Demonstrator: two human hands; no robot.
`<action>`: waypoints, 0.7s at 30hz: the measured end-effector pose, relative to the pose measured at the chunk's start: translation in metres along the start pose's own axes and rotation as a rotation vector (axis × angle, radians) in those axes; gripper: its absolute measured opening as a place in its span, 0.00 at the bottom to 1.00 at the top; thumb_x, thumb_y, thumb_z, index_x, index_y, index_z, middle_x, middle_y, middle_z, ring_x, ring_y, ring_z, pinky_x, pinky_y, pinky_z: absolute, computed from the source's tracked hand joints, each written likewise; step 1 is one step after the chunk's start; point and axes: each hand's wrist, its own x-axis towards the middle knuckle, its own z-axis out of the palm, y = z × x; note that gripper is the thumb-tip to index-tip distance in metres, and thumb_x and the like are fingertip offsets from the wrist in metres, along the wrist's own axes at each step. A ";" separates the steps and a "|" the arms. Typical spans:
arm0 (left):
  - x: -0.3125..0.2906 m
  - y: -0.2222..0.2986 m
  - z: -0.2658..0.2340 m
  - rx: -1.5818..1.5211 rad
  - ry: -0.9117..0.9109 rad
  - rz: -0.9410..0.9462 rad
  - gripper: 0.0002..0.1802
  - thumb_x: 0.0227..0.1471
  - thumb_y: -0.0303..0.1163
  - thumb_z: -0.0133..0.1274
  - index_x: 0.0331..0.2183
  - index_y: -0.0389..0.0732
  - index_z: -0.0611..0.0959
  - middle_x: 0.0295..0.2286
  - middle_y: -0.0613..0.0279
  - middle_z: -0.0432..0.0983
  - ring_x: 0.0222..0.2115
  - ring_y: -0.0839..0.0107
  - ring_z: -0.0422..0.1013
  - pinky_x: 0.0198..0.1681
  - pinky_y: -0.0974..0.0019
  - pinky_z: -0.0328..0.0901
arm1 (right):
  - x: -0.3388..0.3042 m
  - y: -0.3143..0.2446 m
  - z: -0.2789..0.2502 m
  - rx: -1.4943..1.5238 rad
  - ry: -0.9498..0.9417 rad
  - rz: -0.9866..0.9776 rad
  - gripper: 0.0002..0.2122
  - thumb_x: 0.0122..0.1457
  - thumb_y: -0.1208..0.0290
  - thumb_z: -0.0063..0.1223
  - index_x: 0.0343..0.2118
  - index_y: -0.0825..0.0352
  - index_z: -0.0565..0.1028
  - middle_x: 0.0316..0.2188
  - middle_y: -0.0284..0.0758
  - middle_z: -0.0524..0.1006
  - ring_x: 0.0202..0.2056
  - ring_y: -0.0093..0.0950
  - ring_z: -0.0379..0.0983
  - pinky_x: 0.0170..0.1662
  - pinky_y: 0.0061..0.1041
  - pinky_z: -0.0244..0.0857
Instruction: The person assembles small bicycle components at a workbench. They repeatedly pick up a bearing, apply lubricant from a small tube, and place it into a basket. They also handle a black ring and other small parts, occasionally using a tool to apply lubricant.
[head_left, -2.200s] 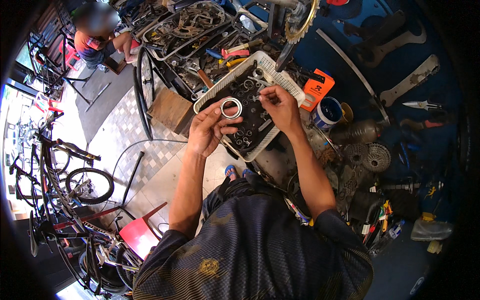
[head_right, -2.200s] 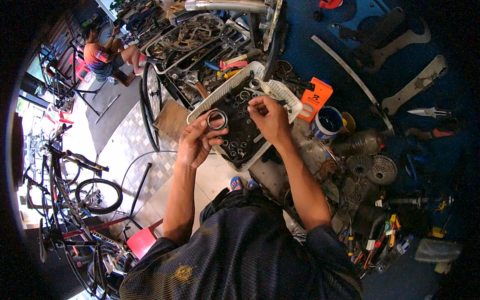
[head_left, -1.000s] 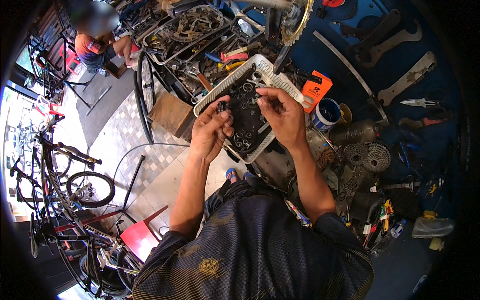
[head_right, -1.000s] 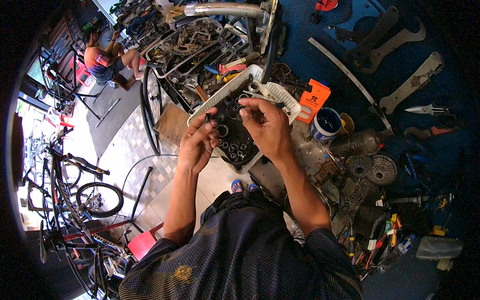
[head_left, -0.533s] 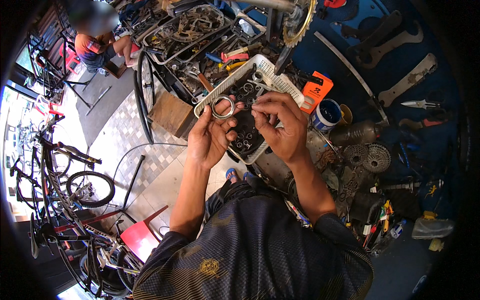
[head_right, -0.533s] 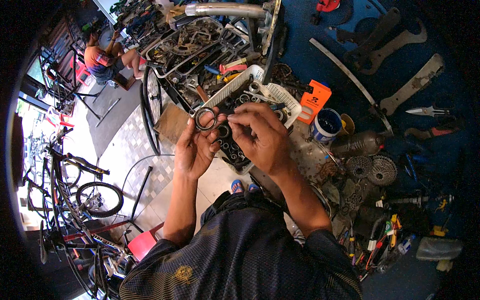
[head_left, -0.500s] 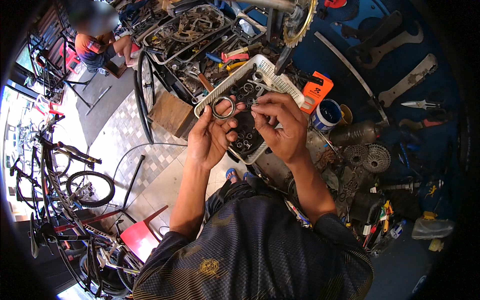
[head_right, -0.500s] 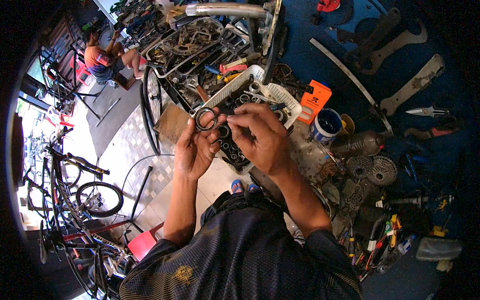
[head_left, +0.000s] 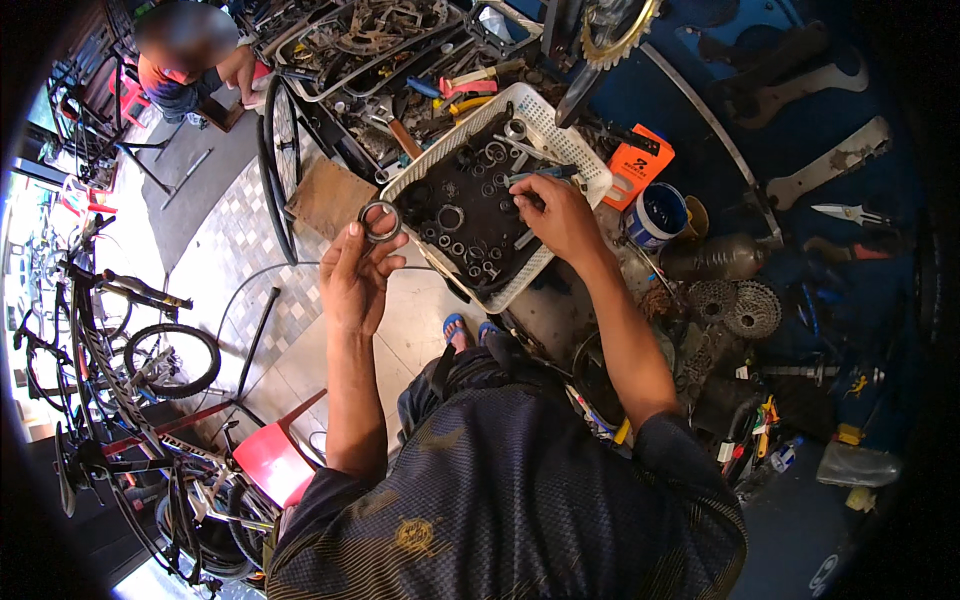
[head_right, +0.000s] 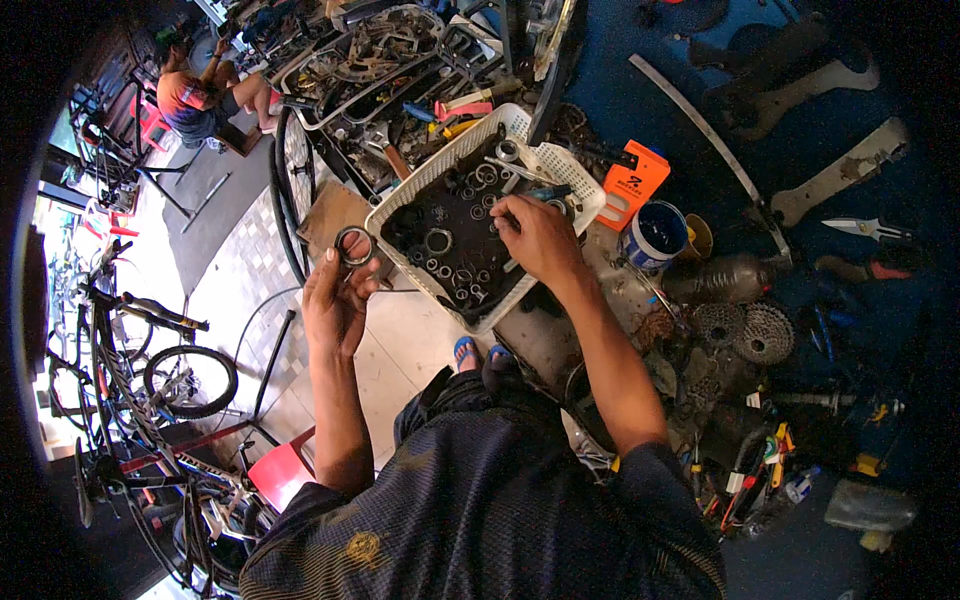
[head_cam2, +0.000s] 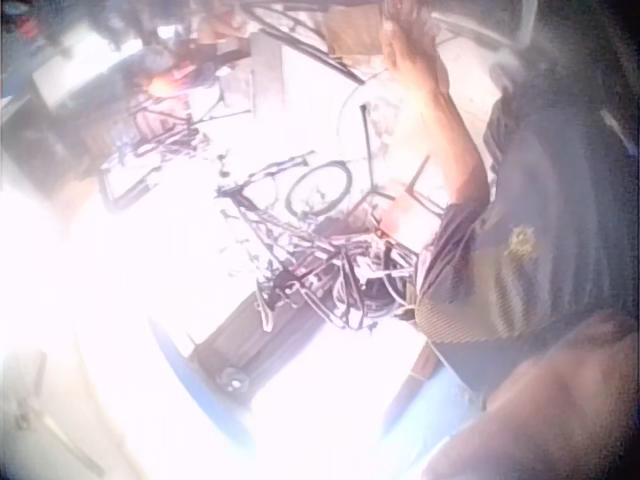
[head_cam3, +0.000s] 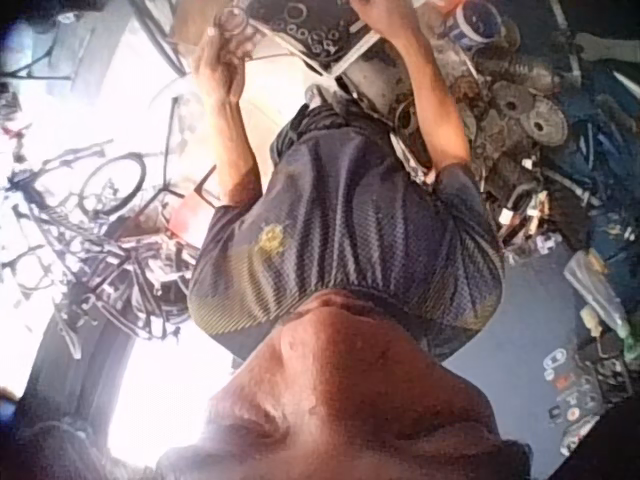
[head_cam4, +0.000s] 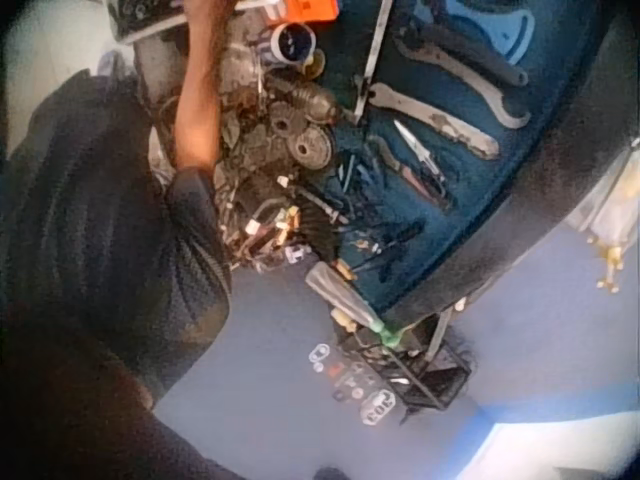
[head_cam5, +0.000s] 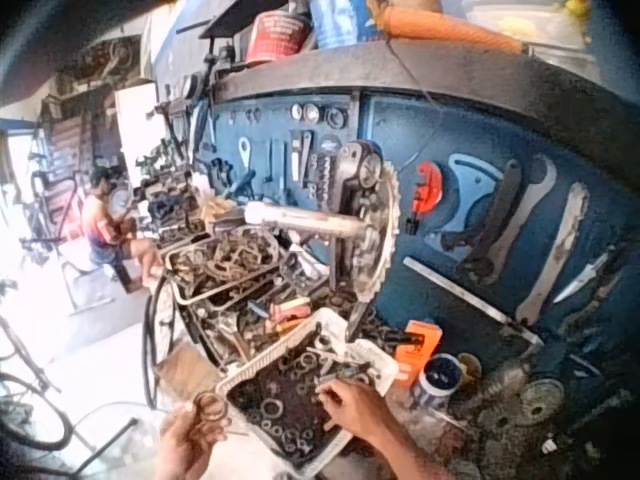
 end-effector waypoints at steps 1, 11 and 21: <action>-0.003 -0.002 -0.006 0.007 0.028 -0.006 0.21 0.68 0.38 0.47 0.52 0.29 0.77 0.43 0.47 0.81 0.39 0.57 0.80 0.36 0.64 0.77 | 0.003 0.010 0.005 -0.032 -0.030 0.012 0.07 0.61 0.72 0.58 0.41 0.66 0.78 0.38 0.40 0.81 0.39 0.42 0.79 0.41 0.39 0.72; -0.035 -0.022 -0.044 0.056 0.172 -0.069 0.21 0.68 0.39 0.48 0.51 0.30 0.78 0.41 0.50 0.82 0.37 0.60 0.81 0.36 0.65 0.77 | 0.034 0.060 0.031 -0.184 -0.201 0.042 0.08 0.62 0.72 0.55 0.42 0.66 0.80 0.40 0.45 0.81 0.43 0.46 0.78 0.46 0.43 0.71; -0.035 -0.024 -0.048 0.089 0.183 -0.079 0.21 0.68 0.38 0.48 0.52 0.30 0.78 0.41 0.50 0.82 0.37 0.60 0.81 0.36 0.64 0.77 | 0.011 0.029 0.041 -0.203 -0.311 -0.099 0.07 0.55 0.67 0.64 0.37 0.58 0.81 0.38 0.35 0.75 0.40 0.38 0.78 0.42 0.36 0.72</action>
